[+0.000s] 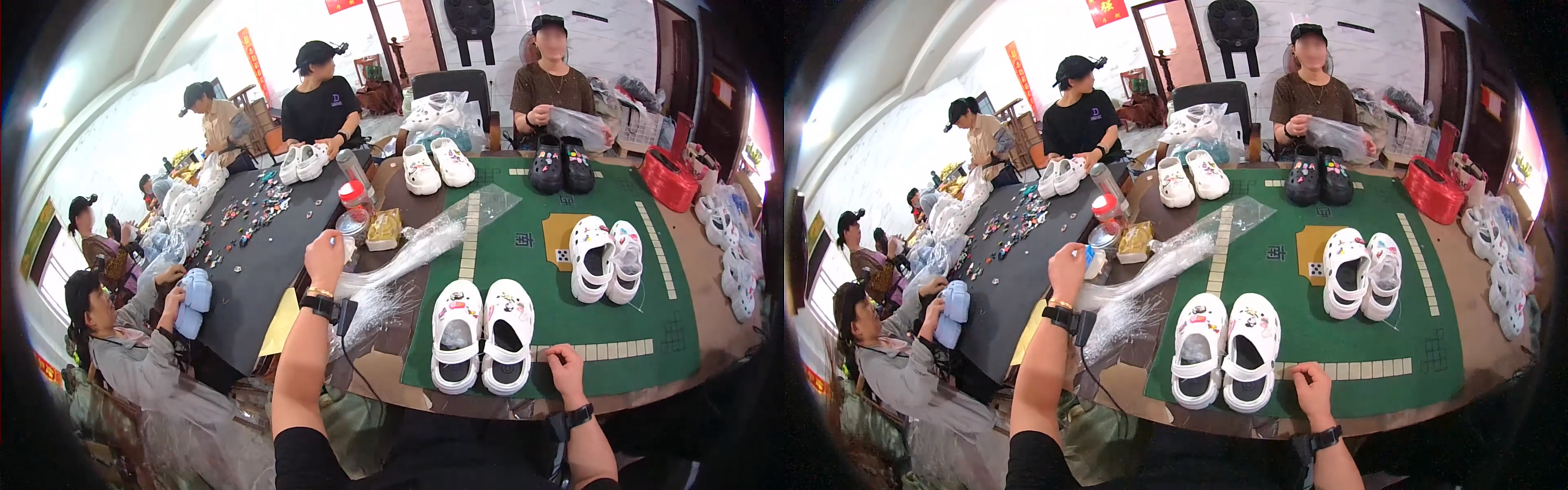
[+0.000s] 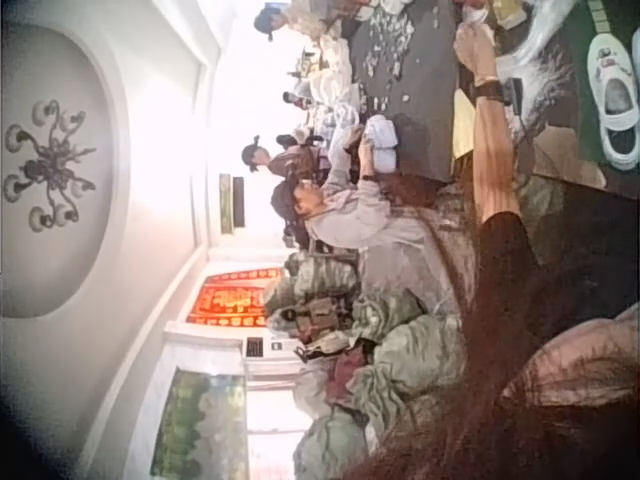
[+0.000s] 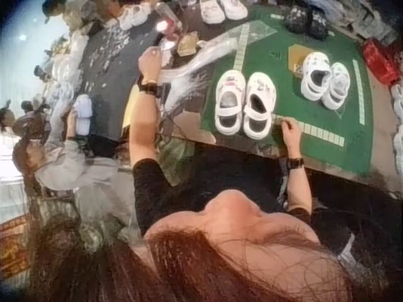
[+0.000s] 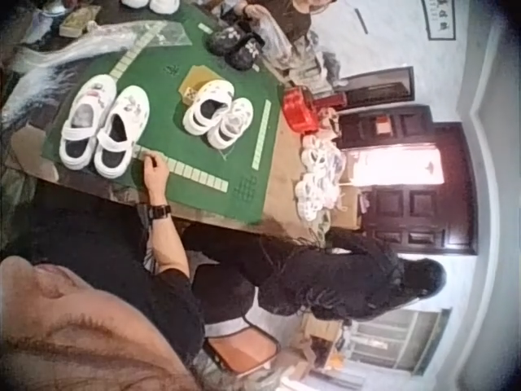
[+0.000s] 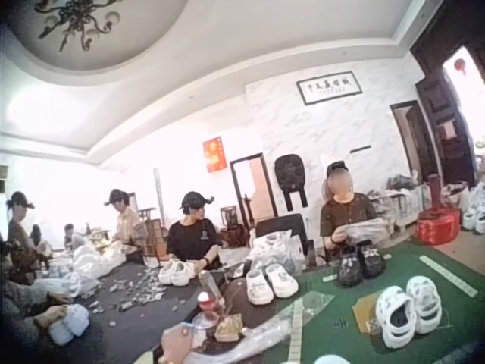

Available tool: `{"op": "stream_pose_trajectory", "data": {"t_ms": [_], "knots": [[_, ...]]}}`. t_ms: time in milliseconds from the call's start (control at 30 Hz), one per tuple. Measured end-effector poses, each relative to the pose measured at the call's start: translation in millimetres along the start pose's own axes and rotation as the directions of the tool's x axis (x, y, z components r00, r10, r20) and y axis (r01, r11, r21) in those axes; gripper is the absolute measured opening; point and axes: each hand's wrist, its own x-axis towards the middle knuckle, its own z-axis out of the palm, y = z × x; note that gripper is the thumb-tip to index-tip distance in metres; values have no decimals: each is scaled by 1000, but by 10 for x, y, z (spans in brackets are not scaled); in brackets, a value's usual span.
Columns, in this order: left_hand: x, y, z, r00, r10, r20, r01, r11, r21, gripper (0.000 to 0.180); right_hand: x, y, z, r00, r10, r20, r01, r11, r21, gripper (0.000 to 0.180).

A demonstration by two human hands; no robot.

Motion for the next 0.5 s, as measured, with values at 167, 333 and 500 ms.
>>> {"op": "stream_pose_trajectory", "data": {"t_ms": [167, 333, 500], "knots": [[-104, 260, -100, 984, -21, 175, 33, 997, -68, 23, 201, -109, -64, 984, 179, -10, -170, 948, 269, 12], [-639, 832, -237, 807, 52, 588, 315, 805, -503, 18, 420, -1275, 244, 998, -10, 68, -18, 919, 394, 18], [-1180, 1319, -442, 665, 206, 718, 436, 673, -597, 19, 517, -1948, 935, 816, -89, 571, -187, 894, 406, 31]]}}
